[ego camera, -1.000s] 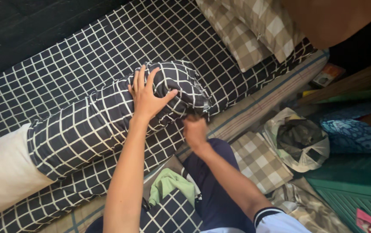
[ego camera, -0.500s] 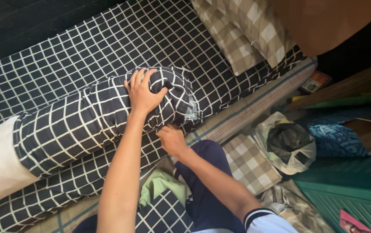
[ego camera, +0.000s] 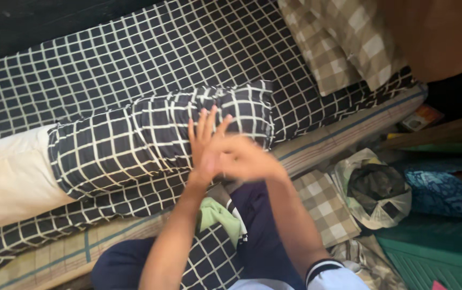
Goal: The person puts a checkered bolster case onto a white bolster by hand while sitting on the floor.
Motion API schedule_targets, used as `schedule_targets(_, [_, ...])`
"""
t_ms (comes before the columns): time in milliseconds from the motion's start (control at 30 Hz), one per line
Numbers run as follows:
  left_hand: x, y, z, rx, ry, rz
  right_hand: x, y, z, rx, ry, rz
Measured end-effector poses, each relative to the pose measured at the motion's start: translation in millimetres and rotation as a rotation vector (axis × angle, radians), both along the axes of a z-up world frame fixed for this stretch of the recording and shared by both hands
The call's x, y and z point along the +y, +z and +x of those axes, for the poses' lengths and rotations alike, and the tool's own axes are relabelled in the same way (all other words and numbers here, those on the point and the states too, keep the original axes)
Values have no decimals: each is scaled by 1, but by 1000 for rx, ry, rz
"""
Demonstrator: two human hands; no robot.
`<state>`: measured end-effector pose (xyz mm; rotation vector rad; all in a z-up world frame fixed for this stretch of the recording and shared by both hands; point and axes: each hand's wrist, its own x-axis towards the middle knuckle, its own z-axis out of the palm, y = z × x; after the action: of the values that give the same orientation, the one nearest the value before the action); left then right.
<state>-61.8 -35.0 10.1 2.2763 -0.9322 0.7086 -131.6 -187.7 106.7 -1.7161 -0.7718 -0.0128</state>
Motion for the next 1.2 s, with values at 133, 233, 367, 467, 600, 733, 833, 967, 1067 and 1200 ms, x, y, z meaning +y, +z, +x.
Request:
schedule_targets(133, [-10,-8,-52,6,44,-32,-1,0,55,-308,-688,-140])
schedule_targets(233, [9,-6,-75,-53,31,-21,8,-22,84,-401,-839,-418])
schedule_targets(367, [56,23,-63,-123,-17,-184,19,-53,91,-346,-777,-619])
schedule_targets(467, [118,62,-30,-209,354,-165,16,-54,82,-353,-729,-659])
schedule_targets(600, [190,73,-21,-267,695,-14,19,-48,67,-379,-645,-712])
schedule_targets(733, [207,38,-21,-174,758,90,29,-45,50,-477,-625,-603])
schedule_targets(833, [212,21,-21,-154,813,91,29,-31,44,-675,-625,-484])
schedule_targets(967, [218,21,-23,-321,831,-57,32,-5,31,-875,-635,-406])
schedule_targets(1067, [232,42,-21,-498,779,-229,30,15,29,-1069,-685,-295])
schedule_targets(1200, [231,80,-3,-671,786,-289,26,47,63,-1269,-766,-164])
